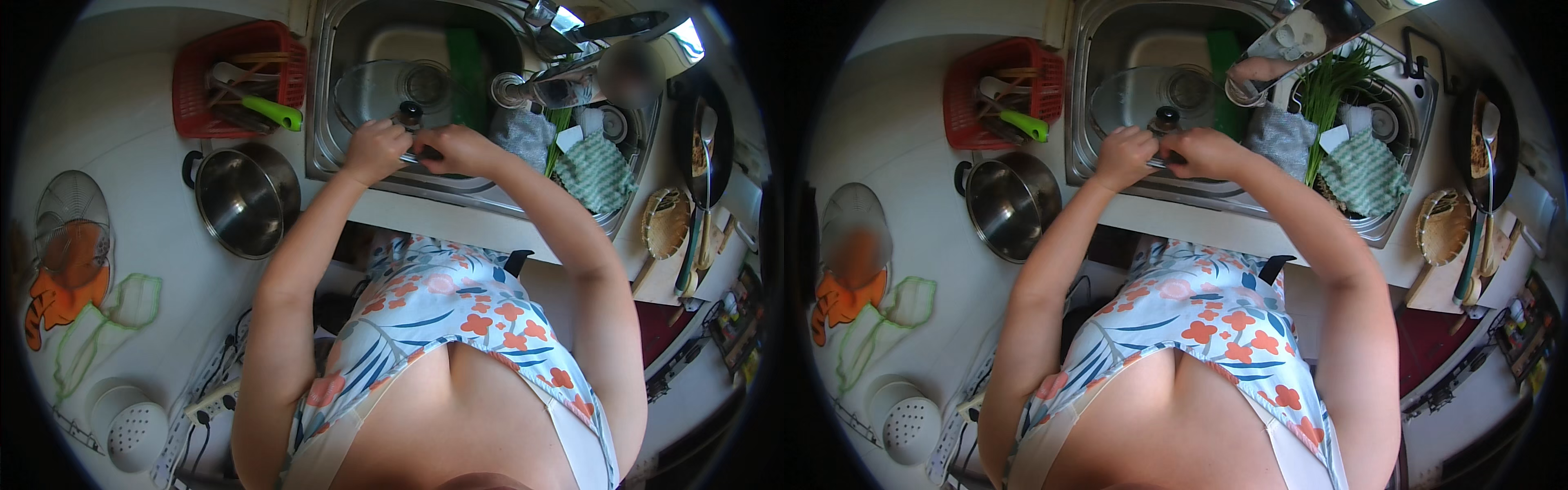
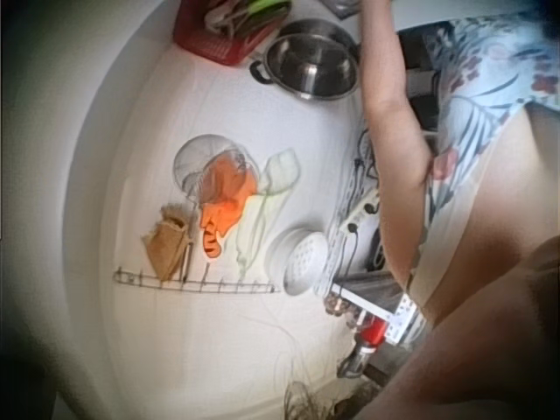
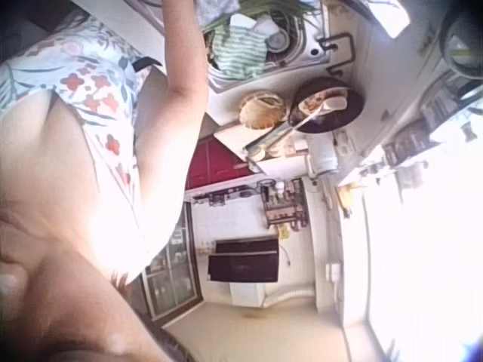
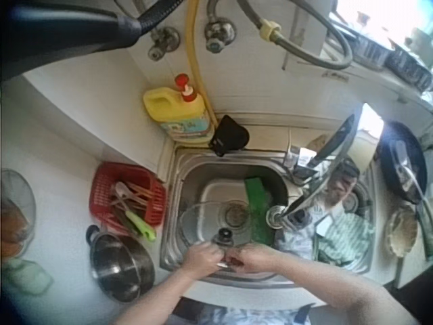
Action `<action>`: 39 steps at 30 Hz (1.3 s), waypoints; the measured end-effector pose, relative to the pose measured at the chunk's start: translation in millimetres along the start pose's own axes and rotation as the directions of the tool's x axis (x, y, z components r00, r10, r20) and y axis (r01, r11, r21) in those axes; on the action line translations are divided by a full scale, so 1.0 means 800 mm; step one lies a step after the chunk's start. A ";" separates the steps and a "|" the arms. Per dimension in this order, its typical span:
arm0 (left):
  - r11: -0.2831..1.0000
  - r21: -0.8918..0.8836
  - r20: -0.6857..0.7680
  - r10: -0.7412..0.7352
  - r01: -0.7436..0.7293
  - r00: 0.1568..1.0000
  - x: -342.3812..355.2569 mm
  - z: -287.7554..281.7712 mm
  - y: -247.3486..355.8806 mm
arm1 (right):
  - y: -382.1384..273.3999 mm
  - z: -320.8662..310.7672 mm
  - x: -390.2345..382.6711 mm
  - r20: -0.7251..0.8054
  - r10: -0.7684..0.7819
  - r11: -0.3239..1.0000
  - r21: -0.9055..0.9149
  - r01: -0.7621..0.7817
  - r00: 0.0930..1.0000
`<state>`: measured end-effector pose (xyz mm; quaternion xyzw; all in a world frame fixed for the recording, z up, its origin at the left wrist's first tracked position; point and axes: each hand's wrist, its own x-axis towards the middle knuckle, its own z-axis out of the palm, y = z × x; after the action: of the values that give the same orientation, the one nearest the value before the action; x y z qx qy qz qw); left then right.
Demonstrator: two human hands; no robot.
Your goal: The person attempts to repair a glass pot lid by removing a broken handle. They first try to unscrew the handle by hand, then retrieve a screwdriver from a cabinet to loosen the screw. After removing the screw, they wash the lid and the screw in the sink.
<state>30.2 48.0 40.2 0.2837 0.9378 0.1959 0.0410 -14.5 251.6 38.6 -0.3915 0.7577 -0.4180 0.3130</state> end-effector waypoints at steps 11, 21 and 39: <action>0.998 0.049 -0.053 0.036 -0.034 0.998 0.012 0.000 0.006 | 0.009 -0.011 -0.012 0.002 0.062 0.998 0.019 -0.062 0.998; 0.994 0.064 -0.067 0.088 -0.084 0.994 0.013 -0.002 -0.029 | 0.010 -0.027 -0.027 0.021 0.015 0.992 0.122 -0.017 1.000; 0.980 0.152 -0.017 0.135 -0.131 0.991 0.033 -0.007 0.012 | 0.046 -0.008 -0.056 -0.057 0.044 0.998 -0.033 -0.046 0.997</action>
<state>12.0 68.2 49.8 0.3455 0.9293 0.1307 -0.0063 -9.8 305.2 15.5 -0.3676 0.7819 -0.4085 0.2942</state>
